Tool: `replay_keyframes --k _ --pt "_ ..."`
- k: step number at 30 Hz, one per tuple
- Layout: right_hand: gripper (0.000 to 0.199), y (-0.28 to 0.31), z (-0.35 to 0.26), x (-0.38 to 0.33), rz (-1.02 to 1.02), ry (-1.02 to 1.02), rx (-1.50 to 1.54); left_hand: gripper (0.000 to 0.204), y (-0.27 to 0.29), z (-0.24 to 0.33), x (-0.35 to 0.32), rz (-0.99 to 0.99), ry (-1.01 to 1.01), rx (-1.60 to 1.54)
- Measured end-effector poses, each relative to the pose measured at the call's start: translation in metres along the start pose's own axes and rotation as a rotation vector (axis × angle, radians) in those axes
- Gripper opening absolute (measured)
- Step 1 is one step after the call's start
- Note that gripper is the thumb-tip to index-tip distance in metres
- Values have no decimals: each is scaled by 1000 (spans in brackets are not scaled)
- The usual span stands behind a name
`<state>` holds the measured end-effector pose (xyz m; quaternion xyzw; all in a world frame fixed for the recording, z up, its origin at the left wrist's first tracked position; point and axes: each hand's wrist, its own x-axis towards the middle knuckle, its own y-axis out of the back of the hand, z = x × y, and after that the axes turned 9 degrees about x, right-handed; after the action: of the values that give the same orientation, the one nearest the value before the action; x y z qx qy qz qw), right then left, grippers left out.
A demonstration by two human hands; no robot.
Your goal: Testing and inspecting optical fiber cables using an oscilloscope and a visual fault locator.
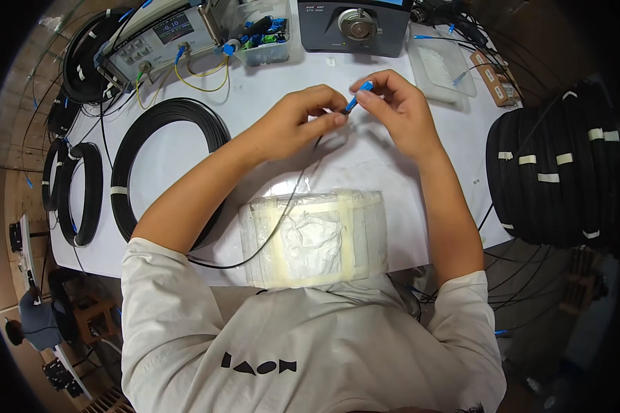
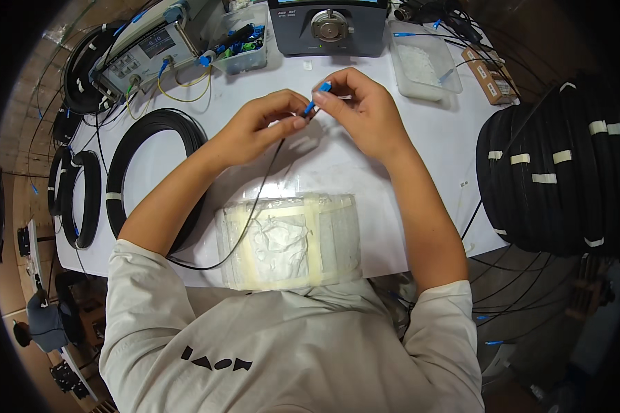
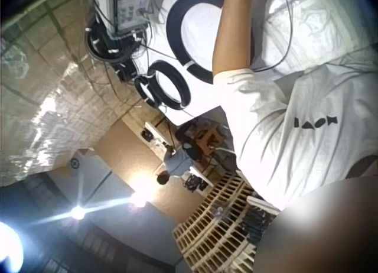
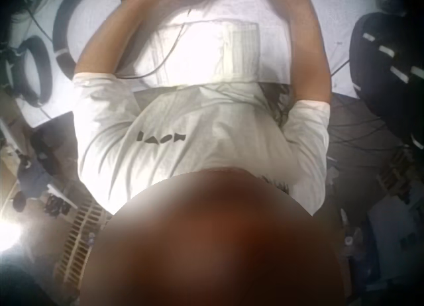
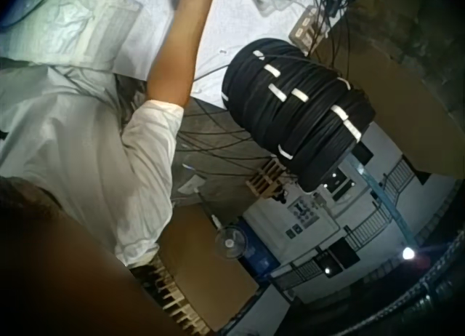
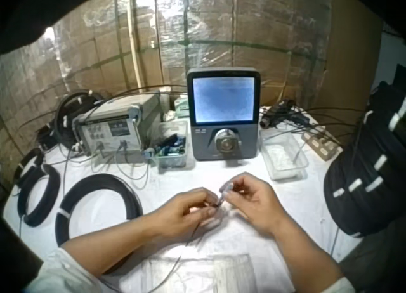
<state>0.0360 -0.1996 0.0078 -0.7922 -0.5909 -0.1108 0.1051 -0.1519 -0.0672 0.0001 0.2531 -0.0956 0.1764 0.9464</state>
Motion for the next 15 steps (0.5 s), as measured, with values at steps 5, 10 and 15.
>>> replay_keyframes --k 5,10,15 --pt "25 9 8 3 138 -233 194 28 2 0 -3 -30 218 -31" --pt "29 11 6 0 199 -312 290 26 6 -1 -2 20 273 -25" --pt "26 11 8 -2 263 -314 421 28 9 -6 -1 4 252 20"
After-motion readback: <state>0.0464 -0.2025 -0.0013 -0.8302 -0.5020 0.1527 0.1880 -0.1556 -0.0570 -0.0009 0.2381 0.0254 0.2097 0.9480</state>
